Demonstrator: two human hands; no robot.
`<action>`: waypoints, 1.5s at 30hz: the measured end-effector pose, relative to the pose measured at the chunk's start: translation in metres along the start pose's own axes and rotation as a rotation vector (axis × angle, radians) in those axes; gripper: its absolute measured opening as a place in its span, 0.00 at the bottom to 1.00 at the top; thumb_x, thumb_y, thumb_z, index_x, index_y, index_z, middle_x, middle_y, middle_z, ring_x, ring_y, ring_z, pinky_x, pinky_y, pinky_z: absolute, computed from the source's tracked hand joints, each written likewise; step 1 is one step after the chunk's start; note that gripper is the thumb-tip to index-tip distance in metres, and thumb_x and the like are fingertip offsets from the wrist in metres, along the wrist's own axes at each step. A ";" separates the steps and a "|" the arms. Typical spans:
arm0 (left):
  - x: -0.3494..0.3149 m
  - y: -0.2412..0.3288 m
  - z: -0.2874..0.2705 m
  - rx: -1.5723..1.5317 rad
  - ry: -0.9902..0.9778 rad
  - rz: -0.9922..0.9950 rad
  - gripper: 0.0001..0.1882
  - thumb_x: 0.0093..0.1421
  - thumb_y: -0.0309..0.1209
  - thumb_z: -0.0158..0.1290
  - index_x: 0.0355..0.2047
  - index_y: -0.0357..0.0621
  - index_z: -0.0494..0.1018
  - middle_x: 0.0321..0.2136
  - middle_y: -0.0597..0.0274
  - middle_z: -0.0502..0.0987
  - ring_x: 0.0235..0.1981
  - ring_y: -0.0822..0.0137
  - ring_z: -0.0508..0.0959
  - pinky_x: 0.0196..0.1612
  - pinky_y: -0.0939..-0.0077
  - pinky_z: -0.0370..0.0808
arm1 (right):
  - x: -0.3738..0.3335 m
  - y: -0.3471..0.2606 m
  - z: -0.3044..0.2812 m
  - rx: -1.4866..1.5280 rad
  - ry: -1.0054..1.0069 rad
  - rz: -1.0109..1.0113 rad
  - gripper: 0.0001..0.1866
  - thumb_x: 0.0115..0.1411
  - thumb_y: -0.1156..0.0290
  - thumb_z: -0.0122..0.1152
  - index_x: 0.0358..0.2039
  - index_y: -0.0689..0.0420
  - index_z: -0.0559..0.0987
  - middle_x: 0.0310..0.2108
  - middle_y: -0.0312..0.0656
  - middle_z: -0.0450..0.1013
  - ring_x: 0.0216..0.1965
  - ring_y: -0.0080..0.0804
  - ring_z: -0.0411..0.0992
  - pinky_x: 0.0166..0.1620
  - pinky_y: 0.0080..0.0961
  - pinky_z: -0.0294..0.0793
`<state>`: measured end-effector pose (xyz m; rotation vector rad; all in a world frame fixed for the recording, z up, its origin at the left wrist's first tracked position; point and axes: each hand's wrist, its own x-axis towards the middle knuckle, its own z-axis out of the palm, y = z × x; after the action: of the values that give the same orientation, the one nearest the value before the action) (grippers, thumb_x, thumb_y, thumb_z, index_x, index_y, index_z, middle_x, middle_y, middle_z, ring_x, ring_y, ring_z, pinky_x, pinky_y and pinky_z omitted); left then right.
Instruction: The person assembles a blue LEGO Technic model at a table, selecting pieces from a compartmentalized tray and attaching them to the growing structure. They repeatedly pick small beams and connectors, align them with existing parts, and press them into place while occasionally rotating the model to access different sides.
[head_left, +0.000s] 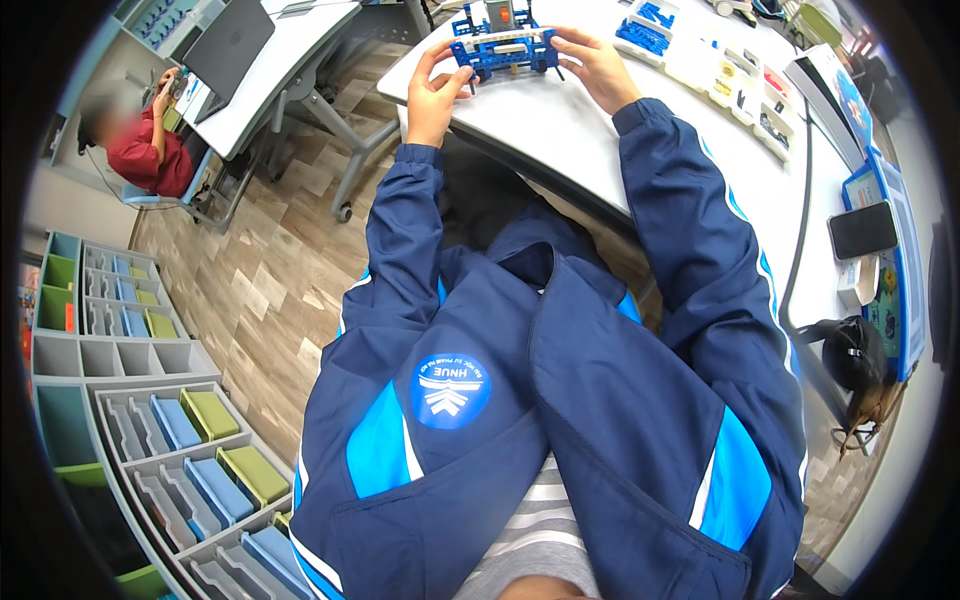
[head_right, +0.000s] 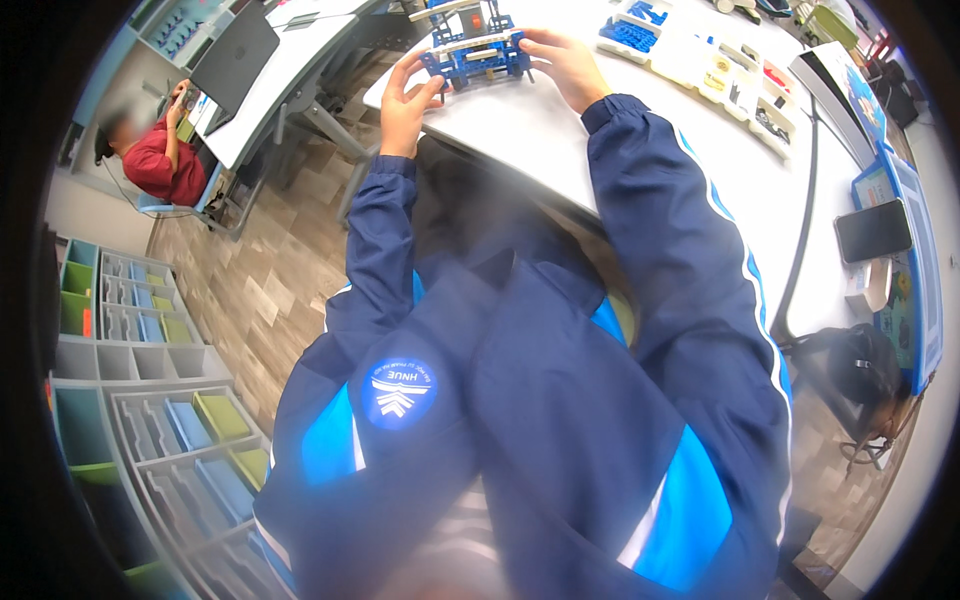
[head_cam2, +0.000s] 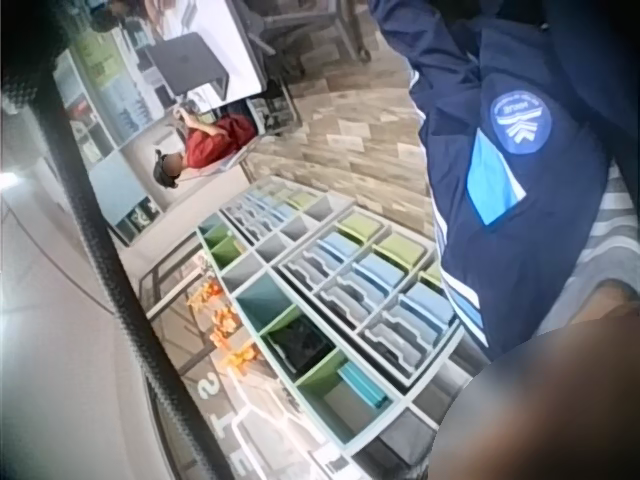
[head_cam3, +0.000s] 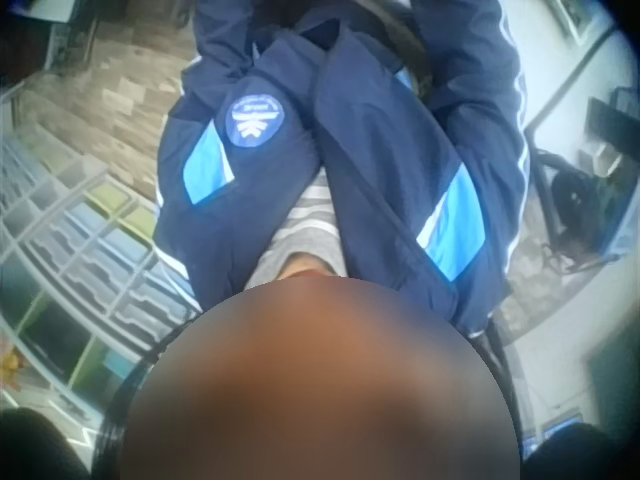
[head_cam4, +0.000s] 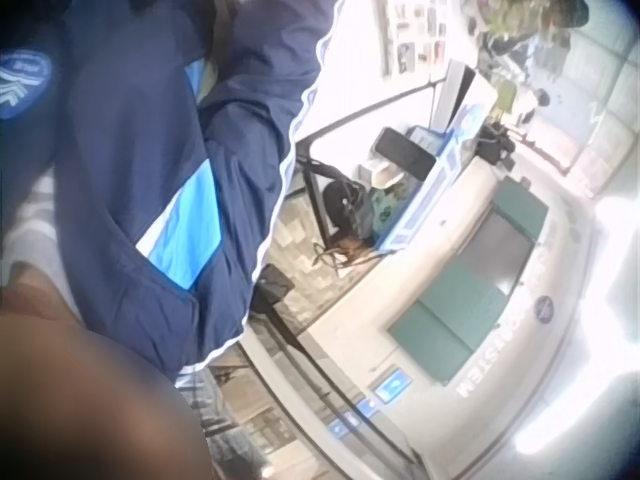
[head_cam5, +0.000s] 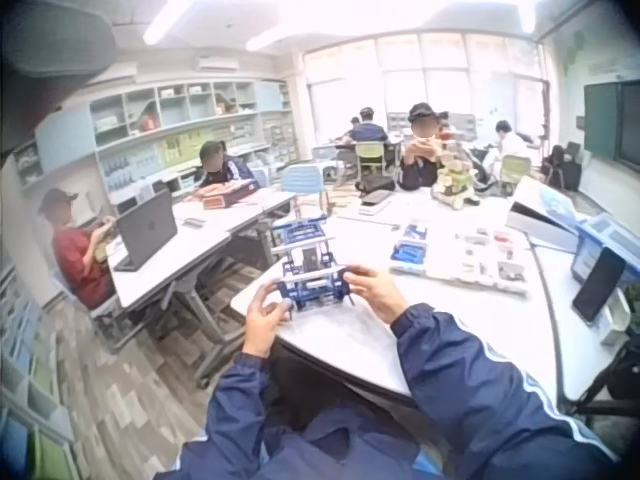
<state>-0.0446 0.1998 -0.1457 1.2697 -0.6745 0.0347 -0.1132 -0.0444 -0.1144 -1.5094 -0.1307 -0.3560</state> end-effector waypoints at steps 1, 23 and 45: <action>0.000 0.000 0.000 -0.001 0.001 -0.008 0.27 0.59 0.26 0.60 0.59 0.44 0.67 0.54 0.54 0.72 0.39 0.66 0.82 0.34 0.80 0.76 | 0.001 0.000 -0.001 0.011 -0.003 0.005 0.21 0.65 0.65 0.61 0.57 0.57 0.76 0.54 0.40 0.73 0.56 0.30 0.66 0.59 0.30 0.63; -0.001 -0.003 0.008 0.001 0.096 -0.076 0.17 0.65 0.38 0.58 0.49 0.42 0.77 0.43 0.61 0.80 0.32 0.72 0.82 0.30 0.84 0.73 | -0.006 -0.019 0.021 0.203 0.274 -0.038 0.09 0.57 0.71 0.64 0.39 0.54 0.82 0.38 0.34 0.80 0.45 0.24 0.72 0.51 0.29 0.63; -0.021 -0.008 0.000 -0.052 0.178 -0.124 0.13 0.65 0.34 0.57 0.43 0.38 0.74 0.57 0.46 0.72 0.35 0.65 0.82 0.32 0.85 0.73 | -0.084 -0.082 -0.128 -1.338 0.504 -0.366 0.04 0.52 0.76 0.68 0.30 0.57 0.81 0.34 0.39 0.80 0.39 0.39 0.72 0.45 0.31 0.71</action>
<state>-0.0585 0.2043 -0.1628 1.2400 -0.4404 0.0284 -0.2353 -0.1603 -0.0700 -2.6367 0.3091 -1.2723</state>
